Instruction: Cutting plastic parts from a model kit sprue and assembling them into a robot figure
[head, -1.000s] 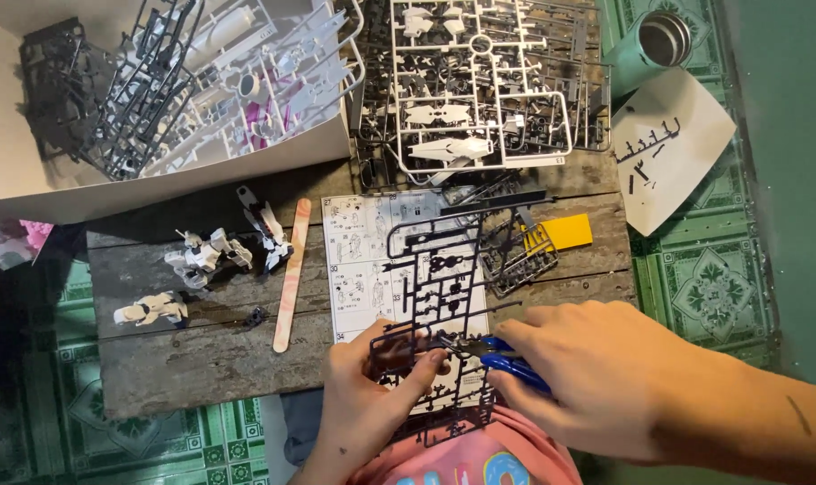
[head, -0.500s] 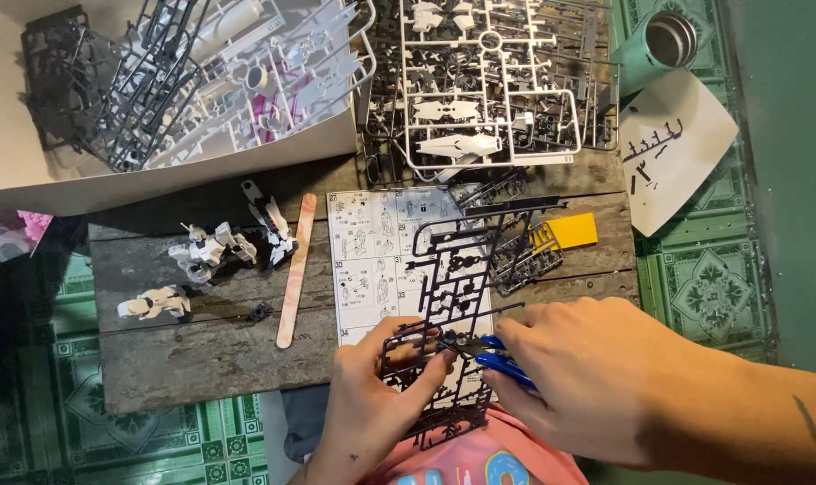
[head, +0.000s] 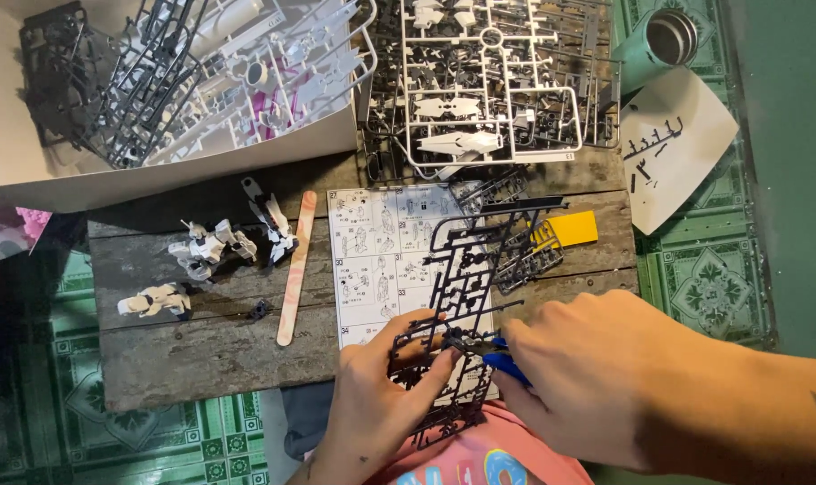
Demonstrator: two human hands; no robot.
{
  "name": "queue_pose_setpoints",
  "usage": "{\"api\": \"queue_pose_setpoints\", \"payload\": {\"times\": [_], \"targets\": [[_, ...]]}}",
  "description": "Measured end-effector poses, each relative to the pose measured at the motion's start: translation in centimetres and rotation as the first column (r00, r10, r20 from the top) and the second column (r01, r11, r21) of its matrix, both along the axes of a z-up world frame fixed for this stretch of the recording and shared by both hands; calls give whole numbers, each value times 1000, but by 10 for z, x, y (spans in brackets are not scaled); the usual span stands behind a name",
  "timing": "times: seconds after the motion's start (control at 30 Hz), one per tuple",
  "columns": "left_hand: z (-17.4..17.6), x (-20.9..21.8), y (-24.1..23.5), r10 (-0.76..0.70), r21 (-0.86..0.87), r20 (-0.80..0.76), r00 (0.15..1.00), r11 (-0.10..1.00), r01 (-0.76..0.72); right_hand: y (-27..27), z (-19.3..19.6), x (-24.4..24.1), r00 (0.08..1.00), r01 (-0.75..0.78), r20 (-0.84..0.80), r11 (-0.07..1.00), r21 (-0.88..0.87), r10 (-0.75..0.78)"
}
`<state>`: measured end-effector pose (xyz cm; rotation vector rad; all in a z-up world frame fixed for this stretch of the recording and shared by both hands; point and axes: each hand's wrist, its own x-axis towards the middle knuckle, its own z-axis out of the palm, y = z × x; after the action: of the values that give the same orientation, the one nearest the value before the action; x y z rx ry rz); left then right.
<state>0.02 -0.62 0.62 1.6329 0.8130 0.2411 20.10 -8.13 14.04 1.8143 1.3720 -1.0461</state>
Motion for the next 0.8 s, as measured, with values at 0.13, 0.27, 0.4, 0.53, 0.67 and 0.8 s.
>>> {"api": "queue_pose_setpoints", "payload": {"times": [0.13, 0.27, 0.4, 0.53, 0.67, 0.8], "targets": [[-1, -1, 0, -28, 51, 79, 996, 998, 24, 6, 5, -2, 1000, 10, 1, 999, -45, -10], [1, -1, 2, -54, 42, 109, 993, 998, 50, 10, 6, -2, 1000, -2, 11, 997, -80, 3], [-5, -1, 2, -69, 110, 119, 990, 992, 55, 14, 6, -4, 999, -50, -2, 997, -60, 50], [-9, -2, 3, -83, 139, 117, 990, 988, 67, 28, 15, -5, 997, -57, -63, 990, -127, 49], [-8, -1, 5, -96, 176, 92, 991, 981, 79, 32, 18, -3, 996, -61, -76, 989, -135, 52], [-4, 2, 6, -131, 84, 144, 981, 989, 120, 31, 17, -6, 976, -186, -146, 964, -190, 160]]}}
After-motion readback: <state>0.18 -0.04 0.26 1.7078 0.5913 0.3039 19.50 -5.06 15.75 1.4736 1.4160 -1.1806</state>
